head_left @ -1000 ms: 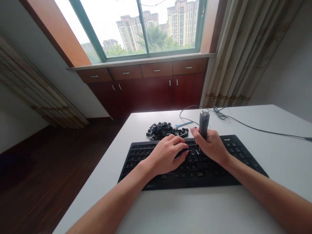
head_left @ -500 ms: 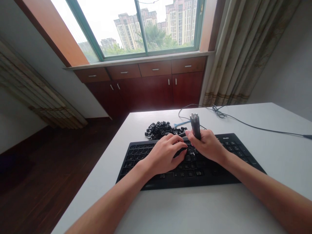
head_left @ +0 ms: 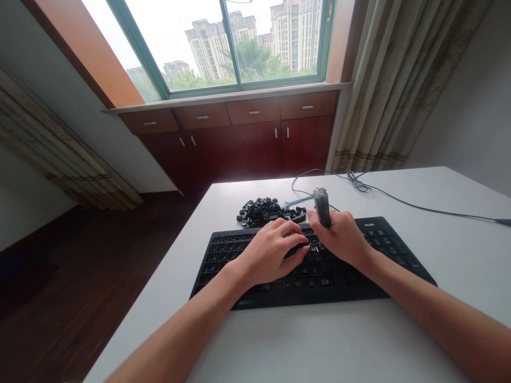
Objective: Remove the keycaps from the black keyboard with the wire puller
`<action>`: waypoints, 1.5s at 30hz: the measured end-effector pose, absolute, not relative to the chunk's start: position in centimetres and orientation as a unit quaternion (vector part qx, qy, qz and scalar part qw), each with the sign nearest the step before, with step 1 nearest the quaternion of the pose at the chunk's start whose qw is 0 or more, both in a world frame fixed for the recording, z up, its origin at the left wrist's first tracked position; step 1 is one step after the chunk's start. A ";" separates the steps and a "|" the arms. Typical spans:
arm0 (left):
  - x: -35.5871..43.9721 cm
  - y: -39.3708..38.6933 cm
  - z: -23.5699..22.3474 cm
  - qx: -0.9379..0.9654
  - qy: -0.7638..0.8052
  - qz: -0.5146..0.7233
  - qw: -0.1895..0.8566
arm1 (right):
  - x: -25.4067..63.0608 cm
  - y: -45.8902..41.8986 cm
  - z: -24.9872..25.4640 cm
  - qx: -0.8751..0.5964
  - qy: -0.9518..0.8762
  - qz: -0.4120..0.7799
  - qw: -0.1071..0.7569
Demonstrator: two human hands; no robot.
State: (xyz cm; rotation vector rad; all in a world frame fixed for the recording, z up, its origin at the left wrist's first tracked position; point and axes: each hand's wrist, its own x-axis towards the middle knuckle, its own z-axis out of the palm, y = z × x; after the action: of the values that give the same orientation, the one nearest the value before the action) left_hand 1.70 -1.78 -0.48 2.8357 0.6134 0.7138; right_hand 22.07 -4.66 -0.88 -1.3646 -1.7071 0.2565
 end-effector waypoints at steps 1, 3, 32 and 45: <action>1.7 -1.8 -0.5 0.947 0.200 0.241 0.075 | 22.0 -4.6 -0.8 -0.559 -0.688 0.098 0.452; 1.8 -1.7 -0.5 0.949 0.187 0.245 0.070 | 22.0 -4.6 -0.7 -0.562 -0.689 0.092 0.449; 2.0 -1.6 -0.7 0.947 0.158 0.268 0.072 | 22.4 -4.5 -0.5 -0.544 -0.736 0.121 0.384; 2.0 -1.5 -0.8 0.945 0.157 0.274 0.081 | 21.7 -5.0 -0.3 -0.589 -0.684 0.134 0.409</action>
State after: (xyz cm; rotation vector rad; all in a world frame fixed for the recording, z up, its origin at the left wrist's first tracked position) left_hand 1.98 -1.52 -0.81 2.8253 0.4707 0.8200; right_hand 21.69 -5.03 -0.34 -1.4846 -1.7233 0.3382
